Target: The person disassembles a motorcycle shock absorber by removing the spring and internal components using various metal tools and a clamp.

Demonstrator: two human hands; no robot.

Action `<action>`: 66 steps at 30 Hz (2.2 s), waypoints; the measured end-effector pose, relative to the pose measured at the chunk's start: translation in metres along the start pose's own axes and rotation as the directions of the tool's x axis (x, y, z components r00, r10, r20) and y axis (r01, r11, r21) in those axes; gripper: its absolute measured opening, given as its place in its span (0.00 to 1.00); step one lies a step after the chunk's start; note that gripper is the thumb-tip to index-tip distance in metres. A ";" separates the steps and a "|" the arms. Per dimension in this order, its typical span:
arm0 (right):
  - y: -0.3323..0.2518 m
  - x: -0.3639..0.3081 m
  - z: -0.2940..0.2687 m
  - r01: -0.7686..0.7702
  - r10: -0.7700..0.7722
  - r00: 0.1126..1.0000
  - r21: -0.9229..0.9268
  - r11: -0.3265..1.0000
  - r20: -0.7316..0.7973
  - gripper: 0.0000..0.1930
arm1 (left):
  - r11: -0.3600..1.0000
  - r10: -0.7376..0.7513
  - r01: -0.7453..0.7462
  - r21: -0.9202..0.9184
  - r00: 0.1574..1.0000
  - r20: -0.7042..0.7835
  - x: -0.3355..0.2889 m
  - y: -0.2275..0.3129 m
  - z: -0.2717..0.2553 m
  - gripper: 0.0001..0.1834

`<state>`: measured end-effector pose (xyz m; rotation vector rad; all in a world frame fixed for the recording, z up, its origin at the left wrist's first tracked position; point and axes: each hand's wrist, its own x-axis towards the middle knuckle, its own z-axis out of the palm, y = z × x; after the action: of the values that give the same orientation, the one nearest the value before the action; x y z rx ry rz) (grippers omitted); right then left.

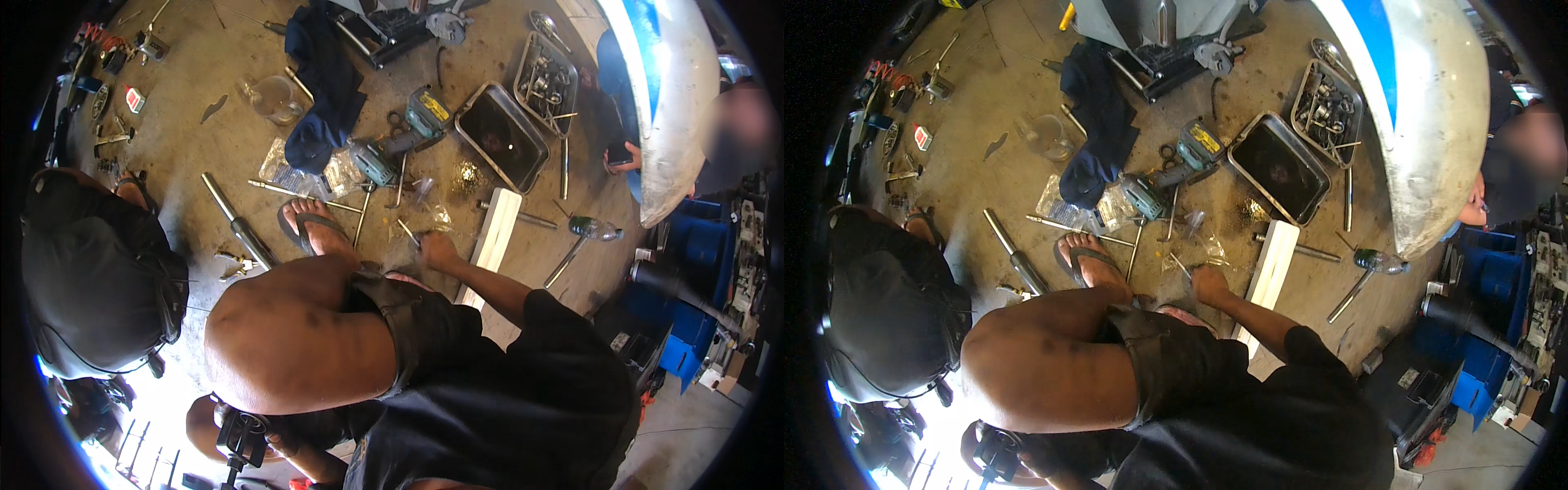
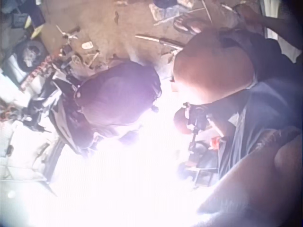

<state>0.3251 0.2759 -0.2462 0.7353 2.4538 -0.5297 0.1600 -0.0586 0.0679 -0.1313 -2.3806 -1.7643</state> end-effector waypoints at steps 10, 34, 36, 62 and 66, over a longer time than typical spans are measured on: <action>-0.004 0.009 -0.037 -0.056 0.066 0.992 -0.093 0.994 0.104 0.12 | 0.998 -0.059 0.060 -0.003 0.989 0.136 0.000 -0.013 0.022 0.40; -0.132 0.223 -0.172 0.423 -0.100 0.730 0.332 0.843 -0.676 0.04 | 0.987 -0.152 0.161 -0.004 0.941 0.302 0.002 -0.023 0.067 0.38; -0.131 0.234 -0.170 0.418 -0.235 0.836 0.299 0.858 -0.495 0.04 | 0.985 -0.158 0.170 -0.011 0.937 0.313 0.006 -0.024 0.073 0.37; -0.155 0.065 -0.203 0.508 0.221 0.800 0.826 0.245 -0.557 0.13 | 0.976 0.177 -0.154 -0.151 0.973 0.150 0.045 0.011 0.005 0.35; -0.200 -0.041 -0.280 0.623 0.123 0.659 0.631 0.462 -0.742 0.13 | 0.954 0.276 -0.252 -0.162 0.950 0.145 0.045 0.015 0.006 0.34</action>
<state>0.1334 0.2433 0.0413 1.0408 2.9377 -2.1239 0.1179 -0.0501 0.0886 -0.6109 -2.2125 -1.8514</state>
